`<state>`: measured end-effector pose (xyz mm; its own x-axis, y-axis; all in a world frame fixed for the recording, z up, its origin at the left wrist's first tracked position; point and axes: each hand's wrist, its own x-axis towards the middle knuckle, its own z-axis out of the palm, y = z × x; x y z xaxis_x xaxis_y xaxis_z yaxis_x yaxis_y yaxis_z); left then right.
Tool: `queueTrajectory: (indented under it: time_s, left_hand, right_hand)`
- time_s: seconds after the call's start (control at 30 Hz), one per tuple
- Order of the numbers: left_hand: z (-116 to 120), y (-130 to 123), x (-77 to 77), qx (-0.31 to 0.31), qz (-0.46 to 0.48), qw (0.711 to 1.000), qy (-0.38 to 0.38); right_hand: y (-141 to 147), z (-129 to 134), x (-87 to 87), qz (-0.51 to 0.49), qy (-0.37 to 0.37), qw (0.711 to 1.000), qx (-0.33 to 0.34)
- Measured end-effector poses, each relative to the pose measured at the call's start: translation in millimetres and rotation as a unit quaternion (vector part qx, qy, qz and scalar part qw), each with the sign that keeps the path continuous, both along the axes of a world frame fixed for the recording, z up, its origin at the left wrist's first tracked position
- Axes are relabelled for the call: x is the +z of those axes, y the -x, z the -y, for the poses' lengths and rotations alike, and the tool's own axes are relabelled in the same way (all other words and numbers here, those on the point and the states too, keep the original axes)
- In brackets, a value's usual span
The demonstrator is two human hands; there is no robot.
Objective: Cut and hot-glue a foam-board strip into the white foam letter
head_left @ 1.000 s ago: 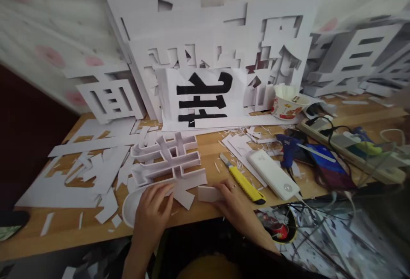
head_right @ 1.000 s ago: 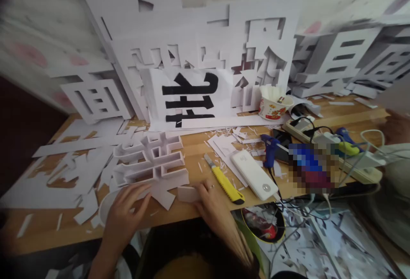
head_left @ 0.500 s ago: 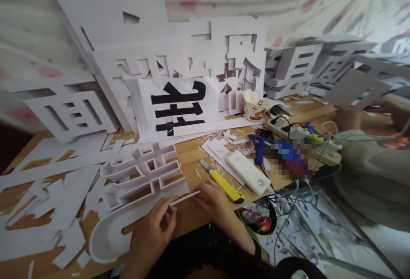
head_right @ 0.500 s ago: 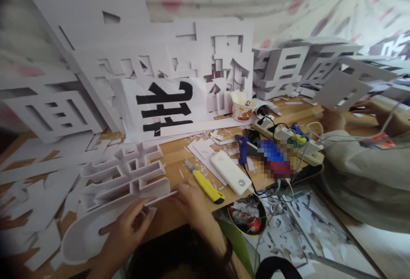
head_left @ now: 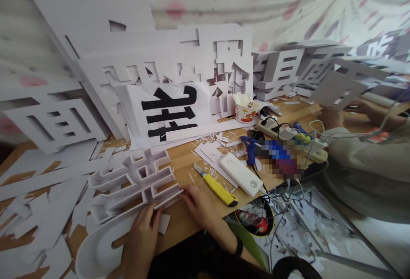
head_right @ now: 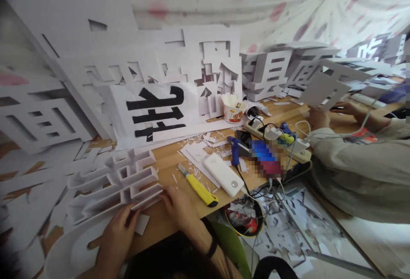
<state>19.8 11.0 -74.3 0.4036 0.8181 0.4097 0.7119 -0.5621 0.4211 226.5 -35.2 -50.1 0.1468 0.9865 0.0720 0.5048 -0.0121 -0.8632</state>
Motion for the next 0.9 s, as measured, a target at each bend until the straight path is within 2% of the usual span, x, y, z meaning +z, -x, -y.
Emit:
queueTrajectory:
  time_s: [0.17,0.37,0.47,0.6,0.73,0.9]
  left_hand:
    - [-1.1,-3.0,5.2,0.008,0.010,0.999,0.049]
    - [-4.4,-4.1,11.0,0.012,-0.004,0.995,0.095]
    - [-5.8,-7.1,13.8,0.015,-0.026,0.996,0.082]
    - [-6.8,-14.7,19.2,-0.032,-0.034,0.997,0.054]
    - [-7.7,-19.4,26.9,-0.074,-0.024,0.997,0.017]
    - [-7.9,-13.3,32.7,-0.061,-0.011,0.998,-0.008]
  right_hand:
    - [-8.4,5.2,2.6,0.043,-0.023,0.999,-0.024]
    - [-31.5,21.6,17.9,0.072,-0.042,0.993,-0.084]
    - [-43.1,38.2,26.3,0.078,-0.056,0.987,-0.130]
    - [-63.4,65.1,34.5,0.089,-0.087,0.967,-0.224]
    - [-79.5,83.0,40.6,0.126,-0.088,0.959,-0.240]
    - [-81.3,80.6,42.8,0.247,-0.077,0.939,-0.228]
